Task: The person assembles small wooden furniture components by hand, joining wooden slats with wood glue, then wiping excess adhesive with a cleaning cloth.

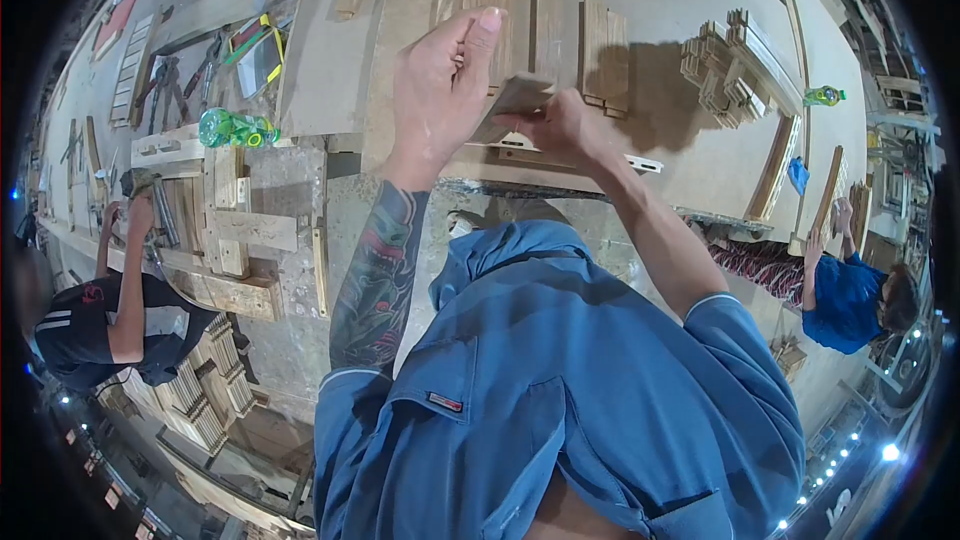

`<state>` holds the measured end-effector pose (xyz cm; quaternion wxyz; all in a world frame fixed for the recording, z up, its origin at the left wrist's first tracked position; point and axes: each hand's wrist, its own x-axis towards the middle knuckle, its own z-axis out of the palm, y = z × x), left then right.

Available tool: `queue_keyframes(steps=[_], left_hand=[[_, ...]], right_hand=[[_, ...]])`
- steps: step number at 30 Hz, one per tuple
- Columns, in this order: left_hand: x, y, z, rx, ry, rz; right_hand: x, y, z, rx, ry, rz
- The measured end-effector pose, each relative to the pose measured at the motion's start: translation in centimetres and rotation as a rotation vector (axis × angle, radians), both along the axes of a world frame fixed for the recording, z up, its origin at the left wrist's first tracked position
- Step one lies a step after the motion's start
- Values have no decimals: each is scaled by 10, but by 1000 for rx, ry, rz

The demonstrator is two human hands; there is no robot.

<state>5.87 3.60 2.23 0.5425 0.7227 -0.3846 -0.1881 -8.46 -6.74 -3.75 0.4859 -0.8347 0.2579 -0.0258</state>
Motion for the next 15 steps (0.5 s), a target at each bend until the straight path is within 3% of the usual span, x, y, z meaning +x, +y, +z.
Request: queue_keyframes(steps=[1, 4, 5, 8, 11, 13, 15], left_hand=[[-1, 0, 0, -9, 16, 0], [0, 1, -2, -13, 89, 4], [1, 1, -3, -9, 116, -4], [4, -1, -5, -65, 171, -35], [-7, -3, 2, 10, -153, -117], [-21, -9, 3, 144, -522, -153], [-37, -8, -6, 412, -788, -204]], right_hand=[[1, 5, 4, -79, 46, 21], [4, 13, -8, 13, -163, 29], [4, 15, -22, -114, -332, 57], [5, 22, -26, -103, -264, 63], [2, 29, -34, -43, -375, 52], [-3, 32, -50, 20, -414, 12], [-4, 30, -43, 111, -379, -46]])
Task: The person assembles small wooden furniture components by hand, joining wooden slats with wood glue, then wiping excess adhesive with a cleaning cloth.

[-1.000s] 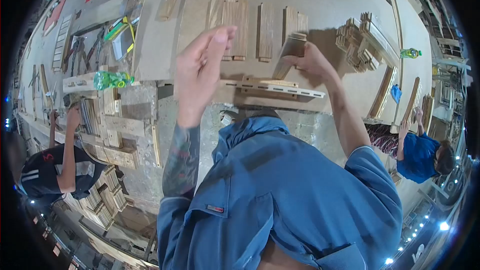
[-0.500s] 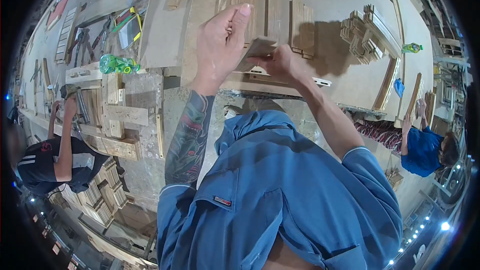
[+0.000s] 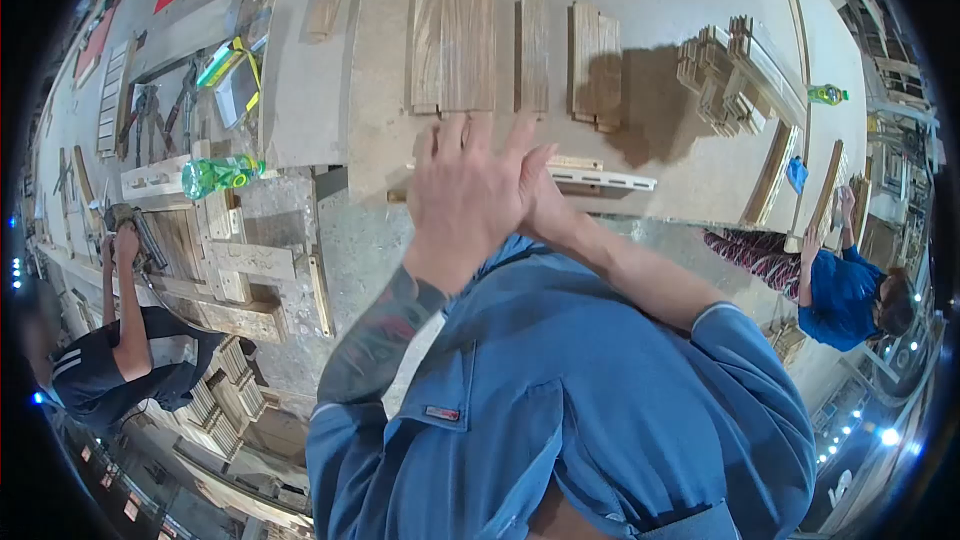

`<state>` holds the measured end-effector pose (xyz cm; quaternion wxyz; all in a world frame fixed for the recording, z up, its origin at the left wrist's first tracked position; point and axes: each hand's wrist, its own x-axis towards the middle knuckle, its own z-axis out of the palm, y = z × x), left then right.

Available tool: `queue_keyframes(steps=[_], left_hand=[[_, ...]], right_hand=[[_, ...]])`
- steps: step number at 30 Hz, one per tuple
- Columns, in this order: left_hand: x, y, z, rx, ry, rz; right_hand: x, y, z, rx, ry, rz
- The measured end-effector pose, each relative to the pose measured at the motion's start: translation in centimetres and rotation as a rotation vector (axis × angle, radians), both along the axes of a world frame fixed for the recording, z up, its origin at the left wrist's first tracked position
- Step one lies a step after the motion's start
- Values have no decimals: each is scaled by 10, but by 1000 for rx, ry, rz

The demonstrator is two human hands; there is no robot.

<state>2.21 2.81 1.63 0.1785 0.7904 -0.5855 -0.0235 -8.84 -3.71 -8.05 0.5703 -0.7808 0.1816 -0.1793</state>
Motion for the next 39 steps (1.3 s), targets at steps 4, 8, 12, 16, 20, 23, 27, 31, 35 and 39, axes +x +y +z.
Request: queue_keyframes(steps=[4, 8, 12, 16, 20, 23, 27, 31, 35, 39], left_hand=[[3, -7, 2, 39, 115, 30], [4, -12, 8, 131, 95, 62], [5, -11, 12, 85, 228, 62], [15, -9, 20, -84, 574, 112], [15, -14, 10, -115, 395, 162], [9, -16, 7, -76, 259, 171], [9, -12, 1, -141, 208, 151], [11, -12, -7, -163, 175, 142], [10, -11, -6, -131, 167, 162], [10, -6, -10, -175, 152, 148]], right_hand=[[16, -82, 1, -86, 270, 495], [125, -192, -91, -347, 430, 211], [193, -215, -132, -704, 513, 39], [170, -171, -135, -1029, 398, 60], [131, -152, -78, 112, 128, -140], [85, -106, -75, 144, 190, 4], [26, -87, -51, 54, 452, -39], [-35, -74, -15, 258, 81, -132], [-46, -61, -30, 270, 107, -105], [-42, -54, -26, -10, 239, -17]])
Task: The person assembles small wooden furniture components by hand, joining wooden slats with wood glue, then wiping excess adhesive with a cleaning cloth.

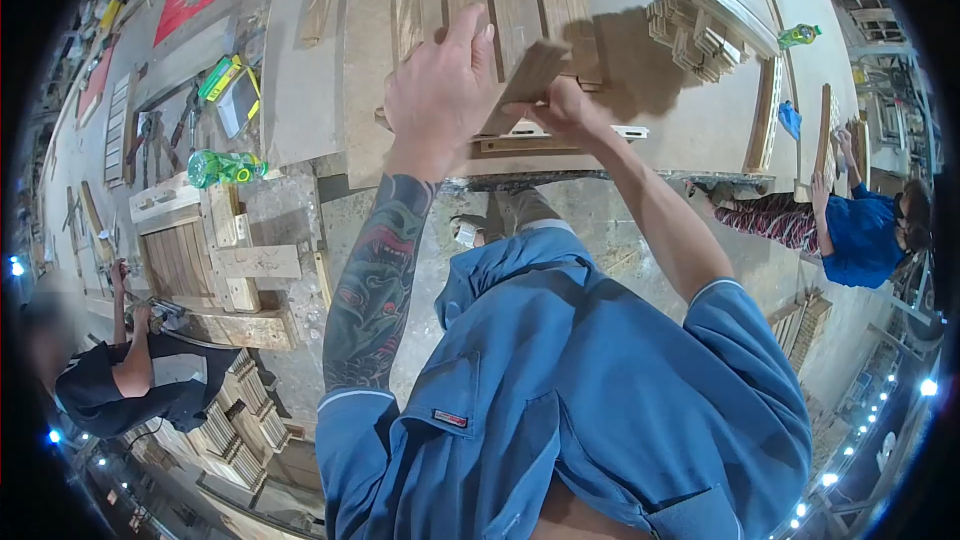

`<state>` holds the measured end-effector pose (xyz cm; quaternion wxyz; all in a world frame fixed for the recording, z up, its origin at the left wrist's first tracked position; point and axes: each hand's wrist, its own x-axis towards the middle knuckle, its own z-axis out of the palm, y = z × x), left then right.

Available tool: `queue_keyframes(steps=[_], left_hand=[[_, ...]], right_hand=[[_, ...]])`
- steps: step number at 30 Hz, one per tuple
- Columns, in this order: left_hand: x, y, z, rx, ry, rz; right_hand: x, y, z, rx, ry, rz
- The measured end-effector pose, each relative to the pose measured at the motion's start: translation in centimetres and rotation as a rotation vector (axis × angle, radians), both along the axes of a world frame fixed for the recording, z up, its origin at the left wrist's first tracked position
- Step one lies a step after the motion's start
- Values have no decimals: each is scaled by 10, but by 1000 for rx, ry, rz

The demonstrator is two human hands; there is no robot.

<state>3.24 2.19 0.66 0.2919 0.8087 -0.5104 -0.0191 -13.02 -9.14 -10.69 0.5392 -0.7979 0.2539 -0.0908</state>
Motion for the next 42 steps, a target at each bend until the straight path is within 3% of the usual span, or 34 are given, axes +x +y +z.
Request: queue_keyframes(steps=[3, 6, 7, 10, 12, 13, 16, 17, 19, 21, 23, 25, 27, 32, 33, 36, 38, 42], left_hand=[[-2, 2, 5, 15, 74, 8], [-6, 4, 16, 57, 193, -23], [-10, 3, 21, 45, 162, -51], [-31, -14, 30, -25, 61, -142], [-43, -25, 20, -103, -3, -206], [-48, -30, 16, -35, -21, -237], [-62, -29, 10, 121, -66, -259], [-61, -31, 12, 115, -97, -237], [-58, -36, 14, 129, -126, -200], [-59, -38, 15, 178, -113, -157], [-63, -35, 14, 202, -76, -130], [-60, -39, 12, 223, -92, -118], [-62, -37, 10, 258, -117, -129], [-62, -32, 22, 224, -213, -140], [-61, -31, 28, 208, -201, -145], [-51, -30, 35, 201, -221, -103], [-45, -25, 20, 206, -129, -90], [-43, -24, 23, 256, 64, -119]], right_hand=[[0, 20, 12, -226, 124, 48], [-1, 28, 39, 10, 460, -10], [1, 40, 18, -151, -268, -31], [-1, 40, 6, -204, -159, -12], [-4, 43, -29, 258, -209, -141], [-4, 47, -19, 510, -214, -208], [-18, 26, 4, 262, -95, 86], [-17, 13, -13, 184, -100, 199], [7, -26, -21, 24, 61, 403], [52, -78, -10, -134, 400, 593], [103, -80, -27, -426, 385, 76], [142, -67, -81, -836, 352, -250], [158, -49, -97, -925, 364, -391], [153, -62, -76, -364, 431, -136], [142, -70, -70, -351, 412, -102], [70, -76, -14, 187, -22, -293], [22, -74, -15, 168, -180, -230], [-35, -47, -17, 294, -21, -43]])
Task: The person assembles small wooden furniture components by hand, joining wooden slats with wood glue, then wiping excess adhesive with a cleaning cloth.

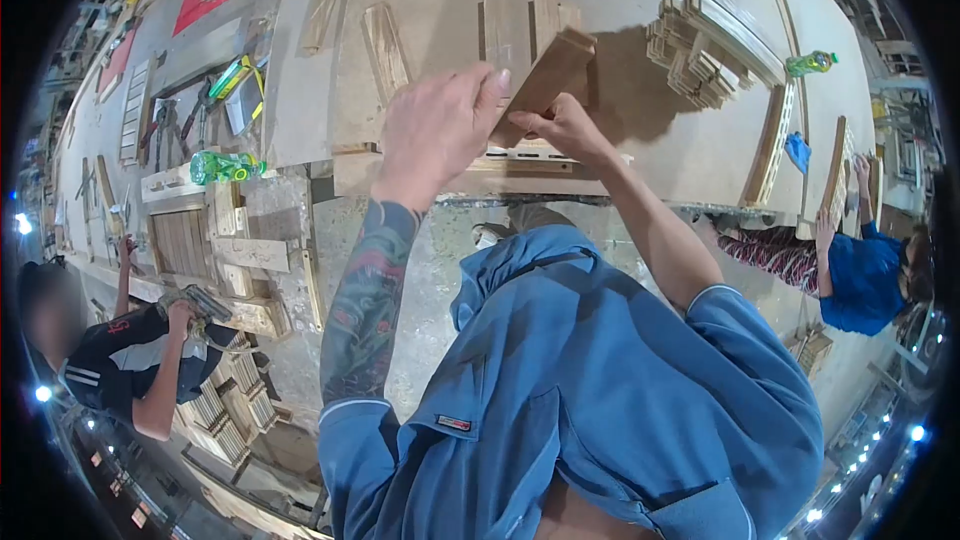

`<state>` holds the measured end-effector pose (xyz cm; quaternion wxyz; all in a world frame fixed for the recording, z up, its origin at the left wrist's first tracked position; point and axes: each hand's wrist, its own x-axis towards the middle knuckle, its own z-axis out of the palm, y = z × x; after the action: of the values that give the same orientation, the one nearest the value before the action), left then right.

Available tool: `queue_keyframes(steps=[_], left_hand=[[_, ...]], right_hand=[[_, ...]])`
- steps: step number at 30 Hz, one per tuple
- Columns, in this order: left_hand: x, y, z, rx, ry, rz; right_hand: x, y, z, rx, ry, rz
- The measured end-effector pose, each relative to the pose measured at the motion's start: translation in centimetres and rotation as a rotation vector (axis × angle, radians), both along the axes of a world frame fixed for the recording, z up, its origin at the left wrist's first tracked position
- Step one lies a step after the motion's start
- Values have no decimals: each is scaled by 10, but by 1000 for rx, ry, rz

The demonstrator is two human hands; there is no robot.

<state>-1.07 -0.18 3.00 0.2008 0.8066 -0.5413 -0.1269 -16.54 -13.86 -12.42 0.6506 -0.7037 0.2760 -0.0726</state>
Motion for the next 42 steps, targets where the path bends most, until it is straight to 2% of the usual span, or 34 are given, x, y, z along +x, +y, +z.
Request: queue_keyframes(steps=[2, 3, 6, 8, 10, 11, 14, 16, 17, 19, 20, 22, 24, 26, 27, 30, 31, 34, 35, 38, 39, 42], left_hand=[[1, 1, -1, 0, 34, -12], [2, 2, -1, 4, 48, -21], [7, 3, -9, -62, 67, -20], [6, 3, -10, -90, 107, -9], [2, 4, 0, -68, 174, 14], [0, 2, -2, -135, 149, 8], [-9, -5, -5, -284, 95, -39], [-28, -18, 5, -340, 82, -110], [-38, -22, 4, -191, -10, -133], [-50, -26, -1, 107, -197, -171], [-49, -27, -5, 60, -232, -179], [-45, -29, -13, -29, -304, -192], [-44, -33, -15, -59, -276, -167], [-46, -34, -13, -37, -245, -163], [-47, -34, -9, -7, -226, -167], [-44, -37, -7, -34, -120, -175], [-43, -36, -8, -59, -74, -174], [-36, -37, -1, -192, 377, -47], [-34, -39, 0, -178, 341, -24], [-35, -34, -6, -124, 196, 19], [-37, -34, -8, -110, 115, -8], [-40, -30, -10, -91, 13, -17]], right_hand=[[-4, 19, 3, -70, 27, 6], [-6, 26, -9, -52, -63, -21], [-10, 31, -18, -273, -1, 29], [-14, 41, -18, -378, -49, 52], [-11, 56, 3, -465, -31, 73], [-10, 60, 19, -487, 44, 84], [-8, 66, -19, -604, -60, 26], [-9, 67, -33, -587, -142, -22], [-10, 68, -55, -553, -184, -44], [-13, 51, -36, -571, -155, 1], [-14, 43, -25, -580, -140, 25], [-25, 10, -6, -564, 28, 82], [-17, -39, -34, -641, 359, -360], [-2, -57, -84, -696, 625, -523], [6, -57, -86, -722, 761, -609], [12, -56, -76, -632, 836, -606], [9, -63, -68, -466, 808, -615], [-21, -69, -46, 431, 90, -666], [-30, -62, -48, 230, 5, -727], [-51, -21, -22, 110, -220, -471], [-58, -9, -14, 40, -161, -319], [-57, 9, 0, -113, 139, -118]])
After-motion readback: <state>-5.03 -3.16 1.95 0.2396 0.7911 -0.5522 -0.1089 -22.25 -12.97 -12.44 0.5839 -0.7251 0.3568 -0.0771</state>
